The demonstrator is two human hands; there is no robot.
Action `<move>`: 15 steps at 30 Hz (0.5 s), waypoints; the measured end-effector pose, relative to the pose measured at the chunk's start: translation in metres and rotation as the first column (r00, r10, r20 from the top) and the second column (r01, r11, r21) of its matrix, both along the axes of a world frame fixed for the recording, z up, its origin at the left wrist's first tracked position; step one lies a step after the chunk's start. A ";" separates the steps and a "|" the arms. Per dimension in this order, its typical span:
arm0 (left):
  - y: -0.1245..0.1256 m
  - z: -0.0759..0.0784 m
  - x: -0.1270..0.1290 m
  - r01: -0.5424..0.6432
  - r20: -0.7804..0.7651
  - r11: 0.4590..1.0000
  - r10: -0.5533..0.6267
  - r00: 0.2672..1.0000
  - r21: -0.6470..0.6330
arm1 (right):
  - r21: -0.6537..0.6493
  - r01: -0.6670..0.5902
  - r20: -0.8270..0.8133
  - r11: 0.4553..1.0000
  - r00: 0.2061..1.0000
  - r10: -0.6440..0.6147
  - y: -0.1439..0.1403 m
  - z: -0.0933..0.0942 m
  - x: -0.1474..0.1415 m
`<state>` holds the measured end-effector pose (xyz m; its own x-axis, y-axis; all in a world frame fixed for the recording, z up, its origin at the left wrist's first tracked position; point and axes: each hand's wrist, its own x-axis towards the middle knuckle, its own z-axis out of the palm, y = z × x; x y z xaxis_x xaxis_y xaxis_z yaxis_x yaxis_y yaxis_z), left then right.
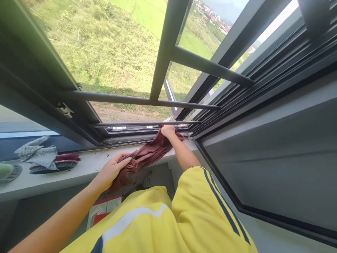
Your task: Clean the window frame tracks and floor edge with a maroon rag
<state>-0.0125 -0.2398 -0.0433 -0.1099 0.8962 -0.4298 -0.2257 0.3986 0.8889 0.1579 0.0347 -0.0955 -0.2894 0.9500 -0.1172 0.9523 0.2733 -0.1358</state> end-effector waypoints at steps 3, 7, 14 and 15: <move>0.008 -0.004 -0.002 -0.072 0.040 0.997 0.073 0.997 -0.033 | -0.004 -0.126 -0.176 0.992 0.977 0.123 -0.035 -0.002 -0.047; 0.025 -0.010 -0.002 -0.267 0.023 0.961 0.269 0.963 -0.067 | -0.045 -0.360 -0.400 0.932 0.861 0.313 -0.081 0.001 -0.081; 0.027 -0.025 0.000 -0.257 0.119 0.942 0.287 0.951 -0.217 | -0.079 -0.340 -0.465 0.937 0.844 0.267 -0.029 0.009 0.005; 0.023 -0.024 0.001 -0.249 0.138 0.937 0.288 0.948 -0.245 | -0.034 -0.249 -0.419 0.968 0.883 0.212 -0.010 0.007 0.021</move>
